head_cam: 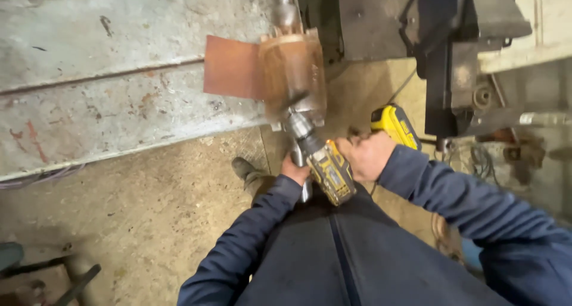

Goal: Cleaning and sanding the surface of a motor rotor to remove rust and debris using sandpaper and a power drill with a wire brush.

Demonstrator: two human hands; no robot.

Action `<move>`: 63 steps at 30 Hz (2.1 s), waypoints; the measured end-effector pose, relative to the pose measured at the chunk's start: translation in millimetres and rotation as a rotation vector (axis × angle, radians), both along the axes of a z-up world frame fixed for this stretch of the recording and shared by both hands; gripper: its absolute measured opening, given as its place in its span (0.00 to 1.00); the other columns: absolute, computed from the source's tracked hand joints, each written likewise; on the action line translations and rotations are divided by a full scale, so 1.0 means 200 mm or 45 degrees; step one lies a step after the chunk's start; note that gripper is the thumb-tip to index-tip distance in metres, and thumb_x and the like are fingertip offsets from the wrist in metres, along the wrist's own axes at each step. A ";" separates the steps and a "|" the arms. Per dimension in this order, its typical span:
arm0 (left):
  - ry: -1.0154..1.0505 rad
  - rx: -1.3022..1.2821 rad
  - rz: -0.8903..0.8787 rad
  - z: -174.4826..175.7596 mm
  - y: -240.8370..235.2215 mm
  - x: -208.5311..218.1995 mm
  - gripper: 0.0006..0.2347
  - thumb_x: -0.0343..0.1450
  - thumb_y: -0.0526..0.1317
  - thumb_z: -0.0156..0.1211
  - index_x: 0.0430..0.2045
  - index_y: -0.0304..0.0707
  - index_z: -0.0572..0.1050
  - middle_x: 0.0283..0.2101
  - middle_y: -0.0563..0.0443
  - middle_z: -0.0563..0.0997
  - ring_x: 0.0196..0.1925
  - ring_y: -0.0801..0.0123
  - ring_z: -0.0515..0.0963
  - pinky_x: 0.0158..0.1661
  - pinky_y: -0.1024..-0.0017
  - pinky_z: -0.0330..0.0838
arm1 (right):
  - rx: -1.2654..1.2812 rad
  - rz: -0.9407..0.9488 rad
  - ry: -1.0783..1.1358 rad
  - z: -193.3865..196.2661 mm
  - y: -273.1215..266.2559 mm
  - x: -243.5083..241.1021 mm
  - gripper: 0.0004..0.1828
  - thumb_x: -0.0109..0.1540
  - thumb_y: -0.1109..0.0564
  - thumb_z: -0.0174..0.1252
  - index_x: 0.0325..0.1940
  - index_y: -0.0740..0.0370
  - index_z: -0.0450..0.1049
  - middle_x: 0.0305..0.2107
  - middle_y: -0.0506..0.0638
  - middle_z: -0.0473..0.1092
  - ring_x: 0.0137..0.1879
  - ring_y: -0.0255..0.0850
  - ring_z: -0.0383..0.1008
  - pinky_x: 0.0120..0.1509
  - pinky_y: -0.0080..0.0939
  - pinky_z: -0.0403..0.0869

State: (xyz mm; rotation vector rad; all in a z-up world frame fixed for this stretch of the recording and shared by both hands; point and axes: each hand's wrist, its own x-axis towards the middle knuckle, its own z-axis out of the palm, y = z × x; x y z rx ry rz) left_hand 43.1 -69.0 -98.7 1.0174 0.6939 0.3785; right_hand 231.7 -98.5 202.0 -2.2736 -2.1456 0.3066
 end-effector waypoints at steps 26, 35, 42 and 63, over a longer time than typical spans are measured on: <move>0.240 -0.265 -0.149 0.29 0.13 -0.05 0.17 0.62 0.32 0.70 0.41 0.32 0.71 0.26 0.47 0.79 0.19 0.64 0.79 0.21 0.64 0.74 | -0.035 -0.112 -0.055 -0.06 -0.01 0.10 0.28 0.43 0.53 0.60 0.46 0.65 0.71 0.16 0.57 0.72 0.22 0.52 0.76 0.23 0.50 0.73; 0.162 -0.040 -0.064 0.18 0.10 -0.03 0.17 0.61 0.34 0.73 0.40 0.31 0.73 0.30 0.48 0.79 0.27 0.68 0.78 0.29 0.66 0.76 | -0.037 -0.150 -0.081 -0.04 -0.23 0.00 0.24 0.49 0.52 0.62 0.46 0.64 0.70 0.20 0.55 0.72 0.24 0.51 0.76 0.27 0.49 0.73; 0.156 0.148 -0.099 0.13 0.11 -0.05 0.18 0.61 0.35 0.73 0.42 0.30 0.74 0.35 0.49 0.82 0.36 0.68 0.80 0.39 0.67 0.78 | -0.043 -0.318 0.057 -0.11 -0.37 -0.26 0.27 0.49 0.48 0.66 0.47 0.64 0.71 0.22 0.56 0.73 0.25 0.52 0.76 0.28 0.49 0.74; -0.148 -0.166 -0.158 0.16 0.25 -0.20 0.15 0.71 0.33 0.64 0.52 0.31 0.74 0.48 0.47 0.83 0.48 0.66 0.82 0.51 0.66 0.78 | 0.331 -0.594 0.360 -0.24 -0.23 -0.52 0.22 0.55 0.52 0.64 0.49 0.66 0.74 0.25 0.57 0.74 0.29 0.50 0.78 0.35 0.49 0.75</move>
